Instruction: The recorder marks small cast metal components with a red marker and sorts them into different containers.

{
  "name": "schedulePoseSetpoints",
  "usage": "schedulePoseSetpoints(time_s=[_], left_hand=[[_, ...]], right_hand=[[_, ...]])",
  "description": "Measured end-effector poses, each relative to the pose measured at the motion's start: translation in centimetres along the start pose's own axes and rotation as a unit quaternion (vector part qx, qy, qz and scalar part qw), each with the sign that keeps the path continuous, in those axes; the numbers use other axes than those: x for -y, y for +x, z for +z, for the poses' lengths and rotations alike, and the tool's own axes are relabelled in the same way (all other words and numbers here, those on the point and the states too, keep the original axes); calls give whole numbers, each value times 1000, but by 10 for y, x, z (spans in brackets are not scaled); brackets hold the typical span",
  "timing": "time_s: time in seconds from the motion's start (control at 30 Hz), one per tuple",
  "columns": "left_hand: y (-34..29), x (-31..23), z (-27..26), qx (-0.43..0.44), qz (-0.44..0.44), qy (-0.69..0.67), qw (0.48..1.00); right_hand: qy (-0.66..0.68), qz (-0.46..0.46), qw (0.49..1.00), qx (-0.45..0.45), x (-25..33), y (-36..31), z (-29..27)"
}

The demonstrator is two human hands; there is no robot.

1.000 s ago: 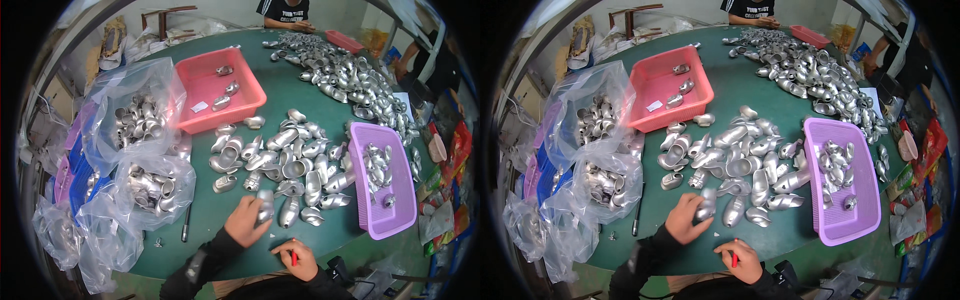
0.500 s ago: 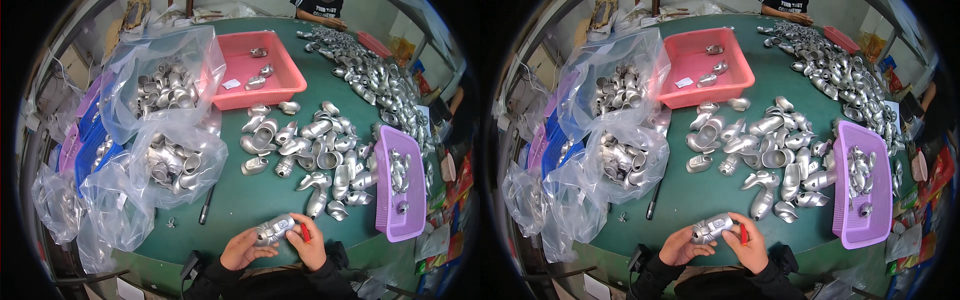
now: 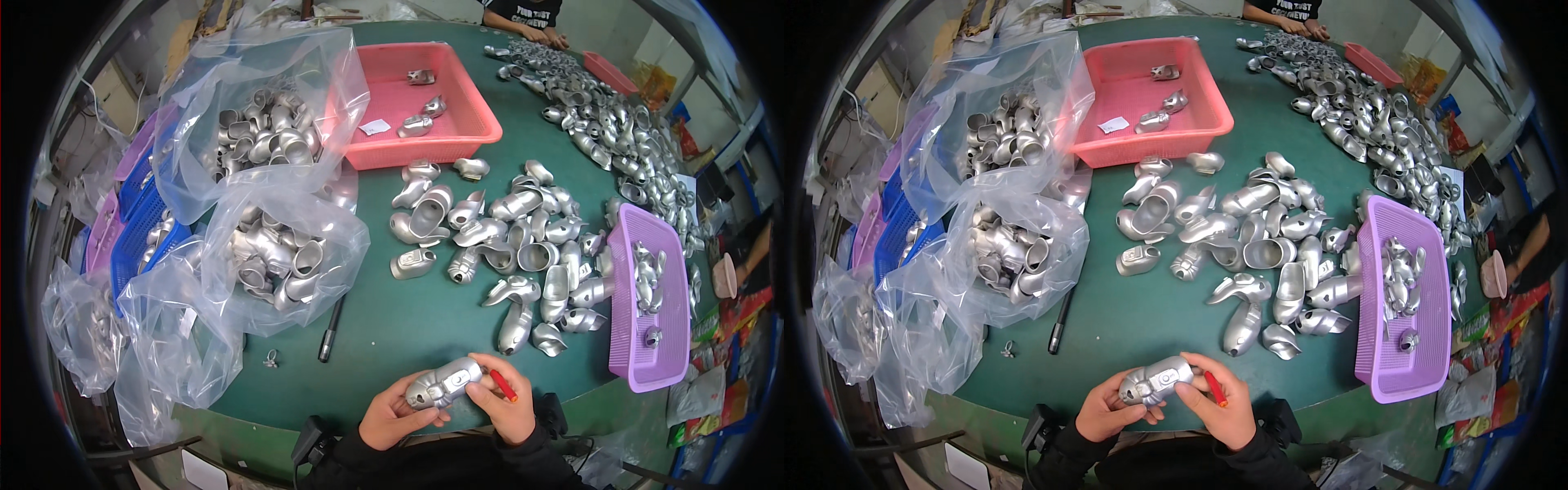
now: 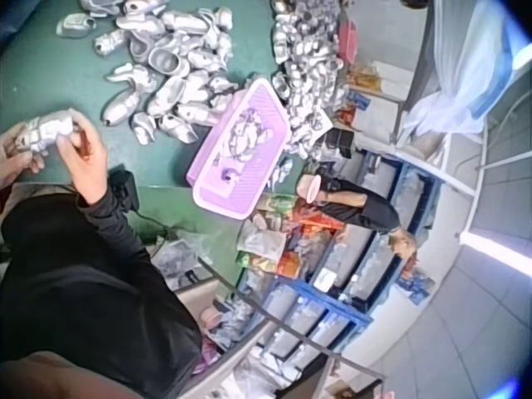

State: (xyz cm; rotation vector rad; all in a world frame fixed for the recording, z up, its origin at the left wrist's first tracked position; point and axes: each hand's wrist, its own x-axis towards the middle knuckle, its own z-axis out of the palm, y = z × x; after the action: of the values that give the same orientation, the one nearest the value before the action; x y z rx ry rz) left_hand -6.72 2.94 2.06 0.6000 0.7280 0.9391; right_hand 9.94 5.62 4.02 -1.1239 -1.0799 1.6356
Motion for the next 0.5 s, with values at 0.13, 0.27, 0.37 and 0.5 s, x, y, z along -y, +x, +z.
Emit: schedulePoseSetpoints(time_s=[0.13,0.27,0.37,0.5], left_hand=[[-2,-2,1,-22,-26,-9,999],[0,2,9,-72,41,101,991],[1,0,14,-88,57,125,987],[-1,1,14,-101,59,143,983]], right_hand=[[-28,-4,1000,0,3,-4,0],[-34,21,999,-1,5,-4,1],[-20,29,999,-12,3,-4,2],[10,45,999,-19,-3,-3,1]])
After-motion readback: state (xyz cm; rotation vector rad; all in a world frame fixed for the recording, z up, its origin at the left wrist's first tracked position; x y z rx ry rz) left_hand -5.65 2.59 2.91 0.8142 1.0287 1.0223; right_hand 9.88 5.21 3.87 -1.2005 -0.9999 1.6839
